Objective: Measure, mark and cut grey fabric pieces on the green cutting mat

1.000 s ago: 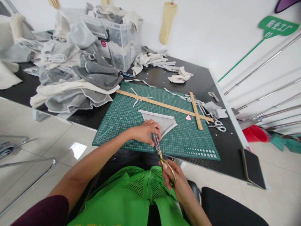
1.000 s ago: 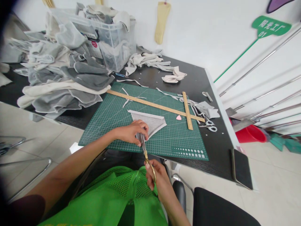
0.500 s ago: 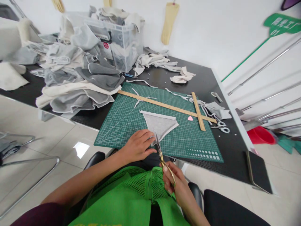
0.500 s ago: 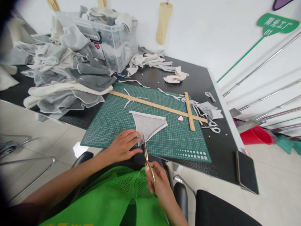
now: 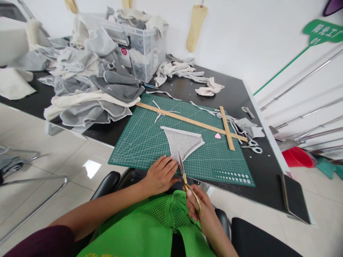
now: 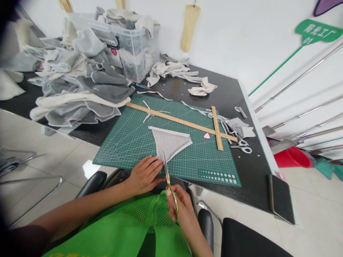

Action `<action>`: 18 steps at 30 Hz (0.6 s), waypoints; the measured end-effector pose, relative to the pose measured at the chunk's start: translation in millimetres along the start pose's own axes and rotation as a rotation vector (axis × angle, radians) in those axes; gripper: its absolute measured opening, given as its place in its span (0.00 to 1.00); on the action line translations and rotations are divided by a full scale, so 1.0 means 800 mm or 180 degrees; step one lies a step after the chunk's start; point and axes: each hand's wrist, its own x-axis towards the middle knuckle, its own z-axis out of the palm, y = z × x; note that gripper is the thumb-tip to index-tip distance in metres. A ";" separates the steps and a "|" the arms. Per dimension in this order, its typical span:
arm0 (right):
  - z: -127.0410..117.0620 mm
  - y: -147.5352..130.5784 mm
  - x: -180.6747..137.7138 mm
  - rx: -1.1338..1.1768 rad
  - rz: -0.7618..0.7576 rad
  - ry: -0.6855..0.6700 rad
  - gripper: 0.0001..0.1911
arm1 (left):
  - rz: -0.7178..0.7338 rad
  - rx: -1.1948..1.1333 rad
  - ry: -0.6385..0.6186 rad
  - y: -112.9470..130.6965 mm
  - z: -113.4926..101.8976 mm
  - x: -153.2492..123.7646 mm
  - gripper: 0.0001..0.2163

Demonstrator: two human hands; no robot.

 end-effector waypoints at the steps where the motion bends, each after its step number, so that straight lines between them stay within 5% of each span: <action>1: 0.001 -0.002 -0.001 -0.0018 0.0008 0.0001 0.17 | -0.0005 0.0012 0.0002 0.000 0.000 0.000 0.21; 18: 0.000 0.001 -0.005 -0.0115 -0.0063 -0.0075 0.17 | -0.0496 -0.0729 0.0097 0.002 -0.010 0.013 0.18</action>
